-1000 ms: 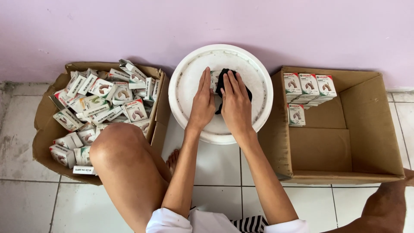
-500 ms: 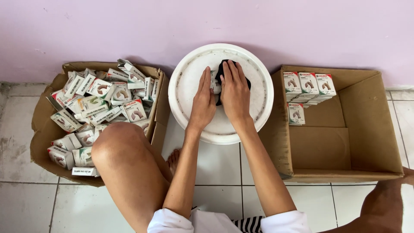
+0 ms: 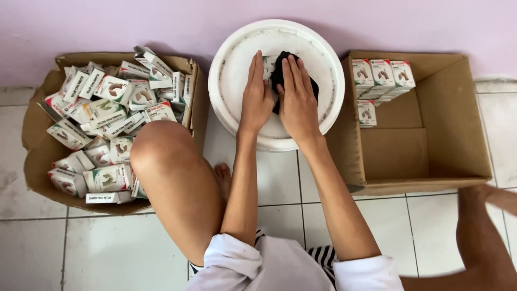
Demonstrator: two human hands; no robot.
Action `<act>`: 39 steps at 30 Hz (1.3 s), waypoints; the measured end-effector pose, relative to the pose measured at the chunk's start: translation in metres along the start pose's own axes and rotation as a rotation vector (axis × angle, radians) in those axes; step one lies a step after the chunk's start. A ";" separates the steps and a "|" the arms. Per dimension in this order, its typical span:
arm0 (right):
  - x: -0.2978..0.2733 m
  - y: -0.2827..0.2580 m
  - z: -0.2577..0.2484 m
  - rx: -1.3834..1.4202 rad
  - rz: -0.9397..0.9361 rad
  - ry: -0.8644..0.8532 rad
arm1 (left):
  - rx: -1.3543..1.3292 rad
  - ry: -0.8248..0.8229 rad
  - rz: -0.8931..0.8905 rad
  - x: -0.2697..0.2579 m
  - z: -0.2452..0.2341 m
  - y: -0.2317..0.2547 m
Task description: The person is cleaning small product boxes by wiping them with a cloth and then sorting them into a different cardboard box.
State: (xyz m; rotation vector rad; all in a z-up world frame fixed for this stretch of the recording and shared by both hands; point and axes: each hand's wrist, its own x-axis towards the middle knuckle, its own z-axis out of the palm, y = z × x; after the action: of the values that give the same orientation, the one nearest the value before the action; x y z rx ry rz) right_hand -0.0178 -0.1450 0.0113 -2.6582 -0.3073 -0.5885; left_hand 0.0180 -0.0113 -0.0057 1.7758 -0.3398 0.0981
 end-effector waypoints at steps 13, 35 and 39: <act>-0.003 0.001 -0.002 0.019 0.012 0.032 | 0.008 0.026 0.027 0.003 0.006 -0.013; 0.018 0.018 0.020 -0.372 -0.124 0.080 | 0.053 0.031 0.107 0.003 -0.002 -0.015; 0.035 0.020 0.029 -0.359 -0.143 0.066 | 0.051 0.016 0.091 -0.003 0.002 -0.018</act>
State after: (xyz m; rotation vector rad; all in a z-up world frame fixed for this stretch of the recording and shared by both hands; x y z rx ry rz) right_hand 0.0293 -0.1460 -0.0042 -2.9673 -0.4086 -0.8439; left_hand 0.0204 -0.0090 -0.0241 1.8091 -0.4094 0.1873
